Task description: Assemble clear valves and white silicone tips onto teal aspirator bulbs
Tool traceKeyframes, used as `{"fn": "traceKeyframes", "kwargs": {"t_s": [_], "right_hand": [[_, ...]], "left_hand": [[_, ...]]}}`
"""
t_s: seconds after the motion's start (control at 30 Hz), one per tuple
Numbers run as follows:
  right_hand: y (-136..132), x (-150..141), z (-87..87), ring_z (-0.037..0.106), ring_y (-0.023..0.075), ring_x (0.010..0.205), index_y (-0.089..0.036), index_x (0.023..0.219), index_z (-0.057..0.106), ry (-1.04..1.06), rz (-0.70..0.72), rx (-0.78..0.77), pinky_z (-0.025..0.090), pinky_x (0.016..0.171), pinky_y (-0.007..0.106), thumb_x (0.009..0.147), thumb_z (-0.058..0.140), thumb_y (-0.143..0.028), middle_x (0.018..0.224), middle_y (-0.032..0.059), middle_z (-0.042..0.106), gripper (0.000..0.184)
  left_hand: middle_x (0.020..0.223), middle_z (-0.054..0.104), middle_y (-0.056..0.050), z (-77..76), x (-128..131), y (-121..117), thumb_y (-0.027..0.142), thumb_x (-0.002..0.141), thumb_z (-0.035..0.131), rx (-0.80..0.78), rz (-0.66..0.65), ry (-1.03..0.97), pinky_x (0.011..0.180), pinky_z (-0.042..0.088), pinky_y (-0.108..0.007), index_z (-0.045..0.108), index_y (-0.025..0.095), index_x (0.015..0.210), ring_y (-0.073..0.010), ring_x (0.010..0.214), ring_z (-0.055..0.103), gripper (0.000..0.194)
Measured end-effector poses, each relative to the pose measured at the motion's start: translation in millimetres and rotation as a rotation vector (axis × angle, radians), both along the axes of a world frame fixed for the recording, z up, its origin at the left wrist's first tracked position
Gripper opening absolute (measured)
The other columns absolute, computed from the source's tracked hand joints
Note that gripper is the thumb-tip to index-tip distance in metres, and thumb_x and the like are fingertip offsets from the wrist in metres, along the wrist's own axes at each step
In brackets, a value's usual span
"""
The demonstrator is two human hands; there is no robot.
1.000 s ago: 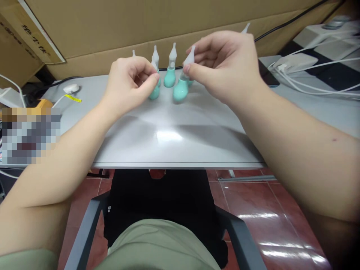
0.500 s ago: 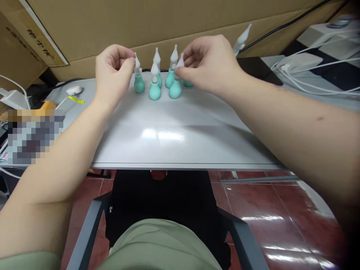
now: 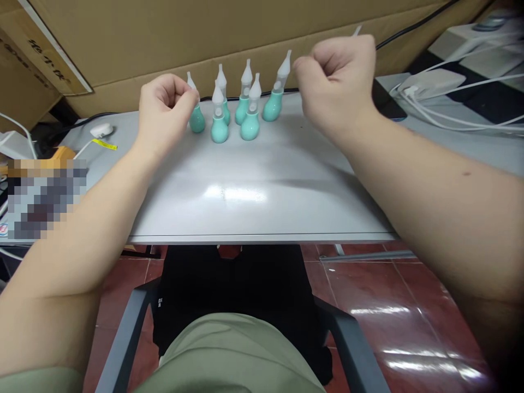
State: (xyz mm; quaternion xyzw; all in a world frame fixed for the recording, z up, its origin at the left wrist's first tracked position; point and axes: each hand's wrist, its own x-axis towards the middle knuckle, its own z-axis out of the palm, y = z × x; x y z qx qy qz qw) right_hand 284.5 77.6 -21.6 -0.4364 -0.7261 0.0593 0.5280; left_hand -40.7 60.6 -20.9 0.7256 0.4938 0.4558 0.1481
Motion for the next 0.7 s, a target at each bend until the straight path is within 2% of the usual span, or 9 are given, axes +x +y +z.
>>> {"fn": "traceKeyframes", "kwargs": {"t_s": [0.07, 0.17, 0.27, 0.37, 0.43, 0.5, 0.6, 0.7], "right_hand": [[-5, -2, -3.1, 0.021, 0.0199, 0.070, -0.029, 0.061, 0.029, -0.057, 0.036, -0.060, 0.023, 0.073, 0.047, 0.102, 0.074, -0.006, 0.067, 0.0004, 0.022, 0.065], [-15, -7, -6.1, 0.029, 0.0191, 0.072, -0.027, 0.060, 0.036, -0.178, 0.111, -0.175, 0.024, 0.071, 0.045, 0.095, 0.079, -0.006, 0.064, -0.0005, 0.026, 0.059], [-21, -10, -8.2, 0.028, 0.0179, 0.074, -0.026, 0.062, 0.036, -0.262, 0.148, -0.237, 0.032, 0.075, 0.042, 0.093, 0.081, -0.004, 0.065, -0.0027, 0.025, 0.059], [-21, -11, -9.1, 0.028, 0.0197, 0.076, -0.028, 0.063, 0.035, -0.262, 0.129, -0.221, 0.036, 0.079, 0.042, 0.096, 0.084, -0.013, 0.066, -0.0021, 0.027, 0.060], [-20, -12, -8.5, 0.031, 0.0222, 0.078, -0.030, 0.064, 0.036, -0.255, 0.122, -0.205, 0.039, 0.080, 0.044, 0.099, 0.084, -0.024, 0.067, -0.0007, 0.030, 0.060], [-22, -12, -6.7, 0.031, 0.0235, 0.078, -0.031, 0.064, 0.036, -0.266, 0.127, -0.200, 0.039, 0.079, 0.044, 0.099, 0.084, -0.030, 0.066, -0.0001, 0.031, 0.058], [-27, -14, -3.1, 0.029, 0.0226, 0.077, -0.029, 0.064, 0.035, -0.308, 0.149, -0.215, 0.035, 0.078, 0.044, 0.094, 0.080, -0.021, 0.064, -0.0008, 0.027, 0.054], [-32, -17, 0.2, 0.026, 0.0217, 0.077, -0.027, 0.063, 0.032, -0.330, 0.171, -0.229, 0.031, 0.078, 0.044, 0.090, 0.074, -0.010, 0.063, -0.0014, 0.025, 0.052]], "left_hand": [[0.079, 0.054, 0.004, -1.7, -1, -1, 0.115, 0.108, 0.062, 0.035, -0.051, 0.076, 0.069, 0.041, -0.043, 0.049, 0.029, 0.090, -0.0112, 0.083, 0.048, 0.089], [0.073, 0.048, 0.001, -3.6, 2, -9, 0.098, 0.111, 0.072, 0.086, -0.202, 0.184, 0.072, 0.041, -0.045, 0.050, 0.030, 0.082, -0.0152, 0.078, 0.043, 0.077], [0.067, 0.046, 0.000, -6.5, 9, -20, 0.076, 0.100, 0.083, 0.016, -0.349, 0.201, 0.068, 0.035, -0.046, 0.052, 0.033, 0.073, -0.0205, 0.071, 0.042, 0.059], [0.066, 0.048, -0.001, -9.9, 16, -24, 0.067, 0.093, 0.087, -0.057, -0.416, 0.246, 0.067, 0.036, -0.046, 0.056, 0.033, 0.069, -0.0217, 0.068, 0.044, 0.051], [0.066, 0.049, -0.001, -10.1, 16, -22, 0.070, 0.096, 0.087, -0.044, -0.375, 0.261, 0.068, 0.038, -0.046, 0.055, 0.033, 0.070, -0.0214, 0.070, 0.046, 0.055], [0.069, 0.049, 0.000, -7.2, 10, -17, 0.085, 0.102, 0.084, 0.001, -0.273, 0.261, 0.071, 0.039, -0.046, 0.053, 0.032, 0.076, -0.0198, 0.074, 0.045, 0.067], [0.082, 0.049, 0.003, 2.1, -5, -8, 0.115, 0.109, 0.065, 0.077, -0.109, 0.247, 0.079, 0.040, -0.042, 0.046, 0.029, 0.094, -0.0159, 0.087, 0.042, 0.089], [0.097, 0.042, 0.001, 7.2, -14, 5, 0.126, 0.104, 0.048, 0.104, -0.051, 0.199, 0.087, 0.039, -0.037, 0.042, 0.028, 0.109, -0.0148, 0.100, 0.038, 0.098]]}}
